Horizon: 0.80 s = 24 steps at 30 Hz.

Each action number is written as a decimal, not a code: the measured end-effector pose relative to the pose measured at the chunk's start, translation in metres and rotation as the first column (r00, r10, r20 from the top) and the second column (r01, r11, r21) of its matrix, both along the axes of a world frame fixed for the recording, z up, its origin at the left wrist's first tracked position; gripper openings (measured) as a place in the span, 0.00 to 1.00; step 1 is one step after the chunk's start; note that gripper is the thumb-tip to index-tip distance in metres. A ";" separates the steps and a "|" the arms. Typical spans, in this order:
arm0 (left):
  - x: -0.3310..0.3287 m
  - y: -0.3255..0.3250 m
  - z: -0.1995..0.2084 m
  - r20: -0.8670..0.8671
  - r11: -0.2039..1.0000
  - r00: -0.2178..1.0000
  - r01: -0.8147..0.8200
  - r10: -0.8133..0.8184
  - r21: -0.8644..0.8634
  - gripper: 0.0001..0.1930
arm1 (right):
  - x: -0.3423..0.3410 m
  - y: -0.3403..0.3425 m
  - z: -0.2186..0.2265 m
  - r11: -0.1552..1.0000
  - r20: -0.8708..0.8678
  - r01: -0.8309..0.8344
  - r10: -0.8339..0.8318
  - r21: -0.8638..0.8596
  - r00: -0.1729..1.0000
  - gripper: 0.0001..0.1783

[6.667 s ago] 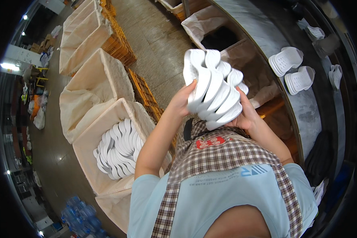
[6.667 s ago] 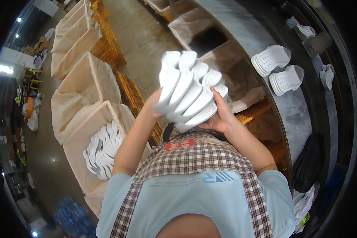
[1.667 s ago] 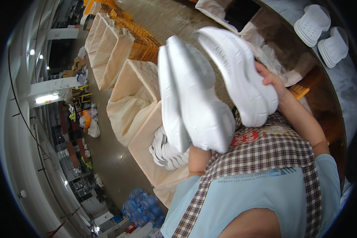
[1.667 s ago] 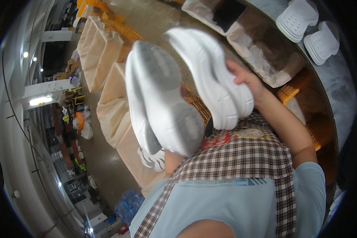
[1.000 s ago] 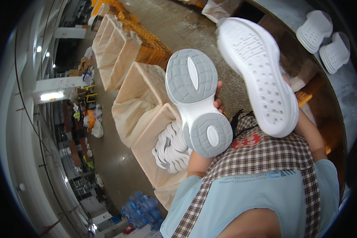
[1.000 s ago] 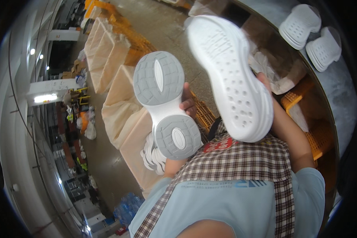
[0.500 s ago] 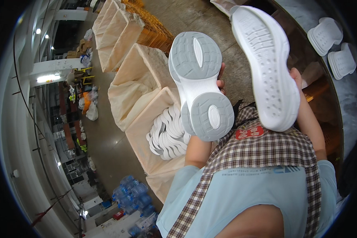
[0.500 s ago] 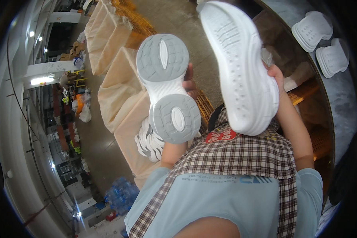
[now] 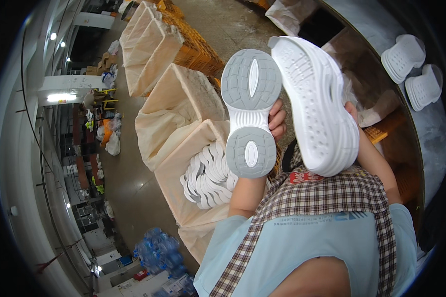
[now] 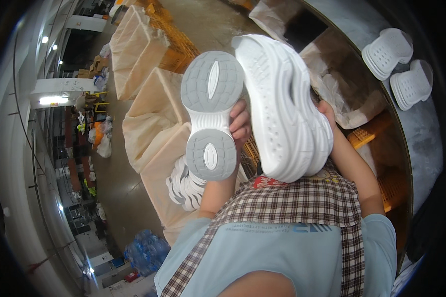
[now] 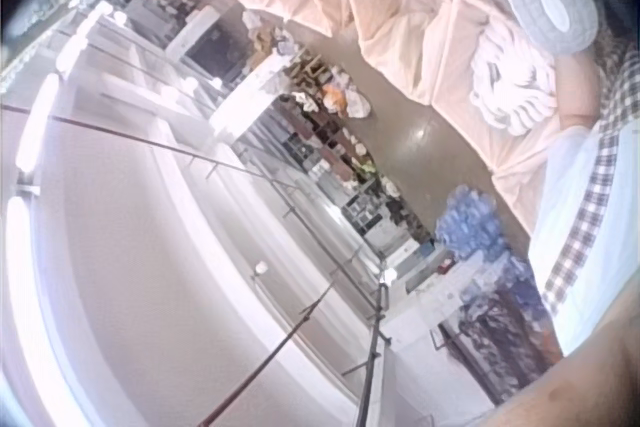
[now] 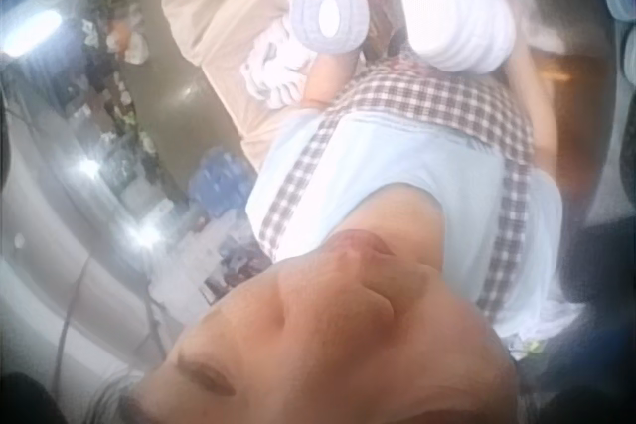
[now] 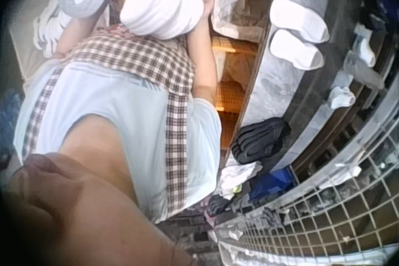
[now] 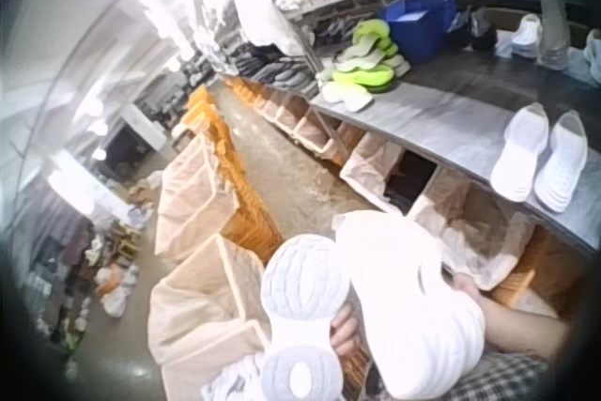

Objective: The person picks up pairs of black and white slippers from a table, turns them over to show the soles, and places them into fabric-lined bins. The person repeats this process for multiple pairs, stacking them neatly in the bins.

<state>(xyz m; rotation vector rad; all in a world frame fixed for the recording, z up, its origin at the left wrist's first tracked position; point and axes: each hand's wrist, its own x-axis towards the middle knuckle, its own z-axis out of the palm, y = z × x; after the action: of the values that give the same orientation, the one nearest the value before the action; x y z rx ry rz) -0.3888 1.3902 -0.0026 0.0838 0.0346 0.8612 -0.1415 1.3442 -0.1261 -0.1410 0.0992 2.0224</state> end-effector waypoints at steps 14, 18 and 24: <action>-0.006 -0.002 -0.002 0.195 0.998 0.980 0.044 -0.050 0.035 0.26 | 0.006 0.000 0.020 0.996 -0.073 -0.011 0.018 0.094 0.997 0.46; -0.009 -0.012 0.008 -0.499 0.960 0.825 -0.175 0.264 0.219 0.25 | 0.014 0.007 0.032 0.981 0.219 -0.016 -0.027 0.193 0.975 0.48; -0.004 0.002 0.002 -0.594 0.995 0.798 -0.071 0.097 0.067 0.23 | 0.028 0.019 0.074 0.894 0.765 -0.237 -0.159 0.379 0.624 0.57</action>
<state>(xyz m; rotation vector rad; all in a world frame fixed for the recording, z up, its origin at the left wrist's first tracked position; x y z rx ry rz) -0.3930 1.3919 -0.0003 0.3970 0.6238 0.8966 -0.1134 1.3633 -0.0522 -0.7293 -0.9477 1.7961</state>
